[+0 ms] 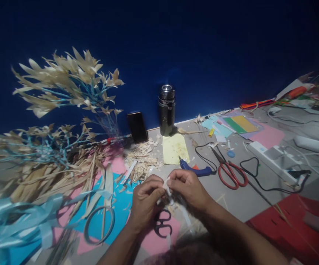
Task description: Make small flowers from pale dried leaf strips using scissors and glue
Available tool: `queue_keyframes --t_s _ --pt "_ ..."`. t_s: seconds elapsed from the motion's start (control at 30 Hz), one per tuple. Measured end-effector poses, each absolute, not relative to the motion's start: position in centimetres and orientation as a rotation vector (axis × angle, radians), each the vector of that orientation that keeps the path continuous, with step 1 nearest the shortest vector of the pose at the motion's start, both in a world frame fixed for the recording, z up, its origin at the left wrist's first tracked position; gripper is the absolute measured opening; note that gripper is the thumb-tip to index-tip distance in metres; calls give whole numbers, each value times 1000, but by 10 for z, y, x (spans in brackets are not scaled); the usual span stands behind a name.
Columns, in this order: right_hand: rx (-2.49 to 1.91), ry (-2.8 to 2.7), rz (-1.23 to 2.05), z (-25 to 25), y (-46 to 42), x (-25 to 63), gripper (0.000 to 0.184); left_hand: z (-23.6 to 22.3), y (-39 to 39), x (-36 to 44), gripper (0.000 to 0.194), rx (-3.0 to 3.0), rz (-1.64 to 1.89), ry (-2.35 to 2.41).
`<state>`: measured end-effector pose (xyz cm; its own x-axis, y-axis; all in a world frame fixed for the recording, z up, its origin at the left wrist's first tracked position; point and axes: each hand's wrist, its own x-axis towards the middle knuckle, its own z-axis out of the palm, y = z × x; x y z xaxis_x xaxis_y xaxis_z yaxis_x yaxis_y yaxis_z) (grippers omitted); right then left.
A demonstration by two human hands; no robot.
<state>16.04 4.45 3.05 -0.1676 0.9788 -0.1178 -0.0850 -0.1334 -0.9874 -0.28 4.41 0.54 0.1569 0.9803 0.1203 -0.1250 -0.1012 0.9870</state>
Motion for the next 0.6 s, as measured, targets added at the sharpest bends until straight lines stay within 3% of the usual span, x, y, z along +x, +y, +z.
queue_keyframes --t_s 0.1,0.27,0.4,0.6 --pt "-1184 -1189 1369 33 43 162 15 7 44 -1 15 1219 1241 957" --pt "-1277 -1440 707 39 30 165 7 8 44 -3 11 1357 1359 1093" --pt "-1113 -1759 306 35 25 164 18 9 41 -5 12 1529 1319 1088" --pt "-1086 -1939 88 35 31 165 15 13 37 -2 14 1586 1295 1107"
